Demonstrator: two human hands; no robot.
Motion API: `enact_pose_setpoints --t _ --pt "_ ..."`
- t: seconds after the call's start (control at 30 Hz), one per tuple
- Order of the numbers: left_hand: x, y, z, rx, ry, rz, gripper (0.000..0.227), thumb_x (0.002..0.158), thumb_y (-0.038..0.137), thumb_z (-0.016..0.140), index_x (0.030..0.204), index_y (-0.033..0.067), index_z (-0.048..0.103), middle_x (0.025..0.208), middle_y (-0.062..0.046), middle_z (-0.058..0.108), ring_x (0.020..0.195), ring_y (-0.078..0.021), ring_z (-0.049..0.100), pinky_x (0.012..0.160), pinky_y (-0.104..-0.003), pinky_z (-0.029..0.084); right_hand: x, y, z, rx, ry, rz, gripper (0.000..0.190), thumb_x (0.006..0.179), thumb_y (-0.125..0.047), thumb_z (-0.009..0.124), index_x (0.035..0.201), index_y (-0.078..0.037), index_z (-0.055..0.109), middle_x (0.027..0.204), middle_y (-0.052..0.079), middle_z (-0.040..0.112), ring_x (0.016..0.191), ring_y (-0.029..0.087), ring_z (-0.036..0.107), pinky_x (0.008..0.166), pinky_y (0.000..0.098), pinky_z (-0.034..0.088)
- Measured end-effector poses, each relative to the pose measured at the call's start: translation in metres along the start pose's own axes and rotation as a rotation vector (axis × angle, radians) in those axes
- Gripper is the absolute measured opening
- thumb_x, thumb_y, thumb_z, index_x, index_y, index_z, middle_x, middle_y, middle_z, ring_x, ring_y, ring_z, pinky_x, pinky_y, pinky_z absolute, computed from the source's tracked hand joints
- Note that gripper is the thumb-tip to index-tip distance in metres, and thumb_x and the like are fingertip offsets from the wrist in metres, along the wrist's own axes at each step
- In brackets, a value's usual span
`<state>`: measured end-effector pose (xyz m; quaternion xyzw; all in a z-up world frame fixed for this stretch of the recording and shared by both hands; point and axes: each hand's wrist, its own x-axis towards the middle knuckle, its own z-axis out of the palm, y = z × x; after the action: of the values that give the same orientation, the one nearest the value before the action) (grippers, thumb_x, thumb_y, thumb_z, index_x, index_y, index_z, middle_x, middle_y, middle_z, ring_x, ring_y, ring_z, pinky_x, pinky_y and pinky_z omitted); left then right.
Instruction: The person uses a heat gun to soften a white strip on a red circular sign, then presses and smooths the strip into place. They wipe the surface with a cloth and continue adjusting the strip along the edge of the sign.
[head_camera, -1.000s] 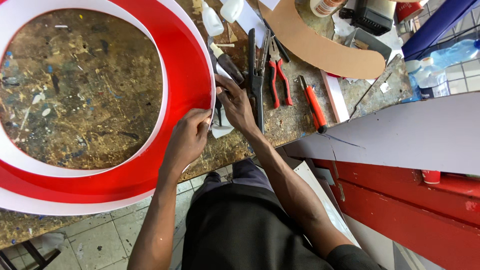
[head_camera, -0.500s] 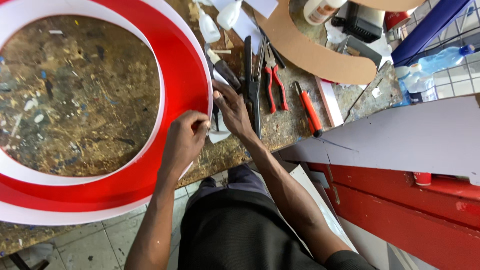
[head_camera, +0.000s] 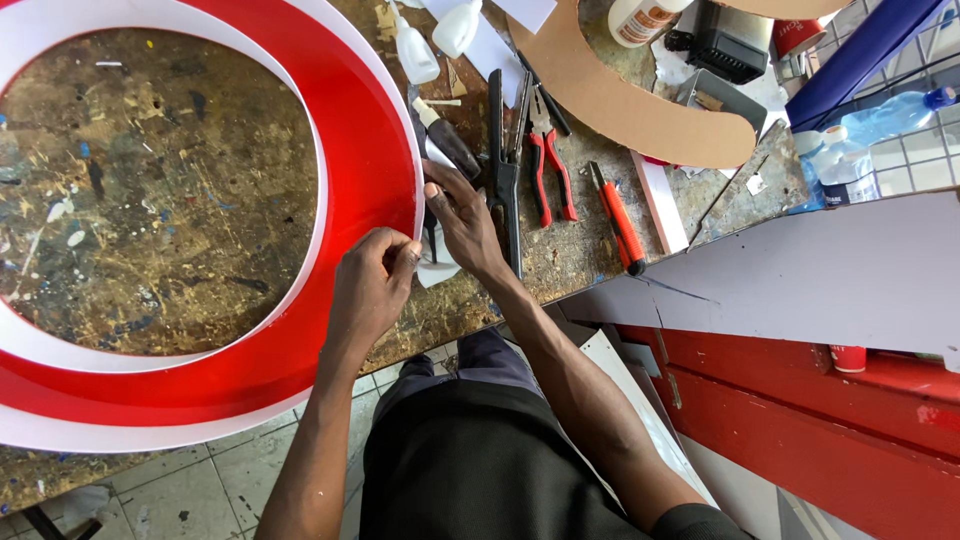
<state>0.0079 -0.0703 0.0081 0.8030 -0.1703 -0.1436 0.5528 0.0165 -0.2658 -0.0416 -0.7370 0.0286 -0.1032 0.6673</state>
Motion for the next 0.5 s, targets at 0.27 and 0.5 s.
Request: enact_pose_setpoints --t 0.27,0.5 --pt "0.002 0.02 -0.002 0.042 -0.064 -0.045 0.034 0.116 0.009 0.064 0.143 -0.0103 0.071 0.123 -0.029 0.071 0.106 -0.0405 0.078 0.082 -0.045 0.067 0.003 -0.007 0.003 0.008 -0.018 -0.019 0.043 0.123 -0.021 0.061 0.162 -0.001 0.064 0.161 0.027 0.063 0.152 0.047 0.059 0.122 0.0597 0.054" --pt "0.052 -0.043 0.019 0.125 0.01 0.083 0.016 0.11 0.012 0.072 0.118 0.0029 0.082 0.105 -0.029 0.076 0.103 -0.0547 0.077 0.079 -0.06 0.063 0.003 0.013 -0.003 -0.044 -0.008 -0.041 0.039 0.124 -0.019 0.063 0.16 -0.006 0.067 0.159 0.023 0.066 0.153 0.045 0.059 0.122 0.0589 0.054"
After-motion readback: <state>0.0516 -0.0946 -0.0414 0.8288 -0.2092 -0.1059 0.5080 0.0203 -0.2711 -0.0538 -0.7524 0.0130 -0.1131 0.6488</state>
